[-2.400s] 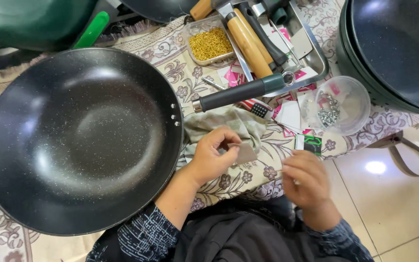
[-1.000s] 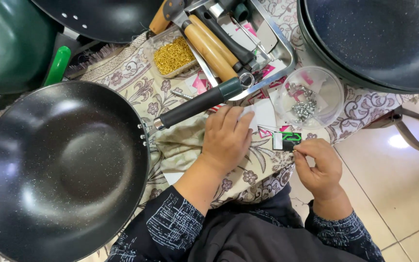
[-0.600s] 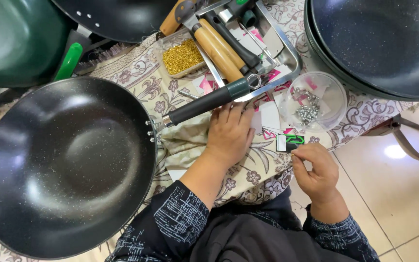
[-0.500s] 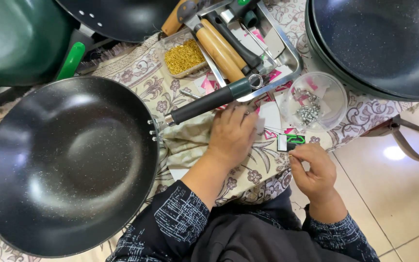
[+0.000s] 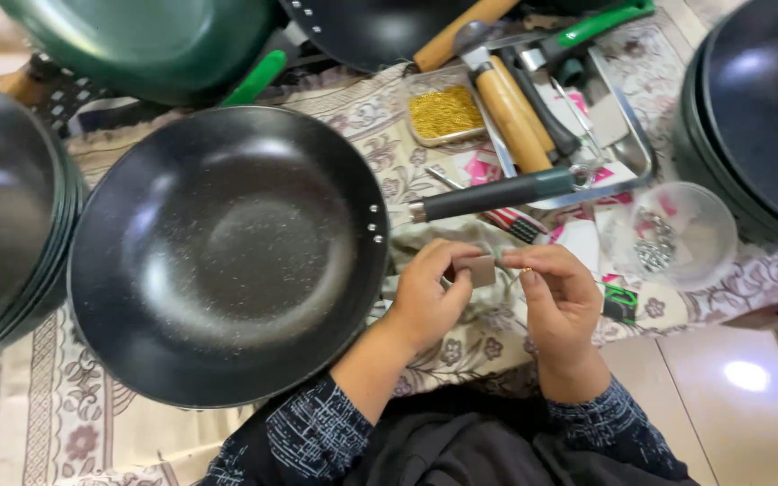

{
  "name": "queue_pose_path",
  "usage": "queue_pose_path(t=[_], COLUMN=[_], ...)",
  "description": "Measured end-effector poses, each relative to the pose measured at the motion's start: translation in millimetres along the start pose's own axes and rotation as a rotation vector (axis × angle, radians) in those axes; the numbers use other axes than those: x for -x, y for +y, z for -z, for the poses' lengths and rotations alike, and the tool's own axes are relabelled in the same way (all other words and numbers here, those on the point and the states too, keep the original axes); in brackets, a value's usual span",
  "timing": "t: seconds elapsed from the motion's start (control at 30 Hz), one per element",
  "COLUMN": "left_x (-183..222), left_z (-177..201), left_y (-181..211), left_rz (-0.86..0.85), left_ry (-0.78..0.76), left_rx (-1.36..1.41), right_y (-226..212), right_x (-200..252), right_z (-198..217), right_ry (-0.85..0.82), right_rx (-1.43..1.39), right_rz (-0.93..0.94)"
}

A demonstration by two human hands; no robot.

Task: Assembling handles onto pans, applying labels, and cleaning them with a cloth

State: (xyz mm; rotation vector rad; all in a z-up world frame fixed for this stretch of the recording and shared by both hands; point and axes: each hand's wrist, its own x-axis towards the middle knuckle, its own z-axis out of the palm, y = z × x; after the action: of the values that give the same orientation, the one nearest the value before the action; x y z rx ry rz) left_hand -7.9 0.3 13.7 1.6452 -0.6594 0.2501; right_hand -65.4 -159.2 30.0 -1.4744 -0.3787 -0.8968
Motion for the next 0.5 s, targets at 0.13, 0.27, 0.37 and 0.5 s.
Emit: queue_pose_path(t=[0.13, 0.27, 0.37, 0.5], left_x=[-4, 2, 0, -1], left_z=[7, -4, -5, -5], left_y=[-18, -21, -17, -10], left_rz=[0.078, 0.029, 0.012, 0.044], left_ry=[0.077, 0.127, 0.146, 0.157], left_rx=[0.007, 0.012, 0.035, 0.12], right_y=[22, 24, 16, 13], right_x=[6, 16, 9, 2], right_z=[-12, -6, -16, -25], right_ry=[-0.011, -0.013, -0.035, -0.142], right_rx=[0.038, 0.176, 0.276, 0.34], right_rz=[-0.014, 0.053, 0.175, 0.272])
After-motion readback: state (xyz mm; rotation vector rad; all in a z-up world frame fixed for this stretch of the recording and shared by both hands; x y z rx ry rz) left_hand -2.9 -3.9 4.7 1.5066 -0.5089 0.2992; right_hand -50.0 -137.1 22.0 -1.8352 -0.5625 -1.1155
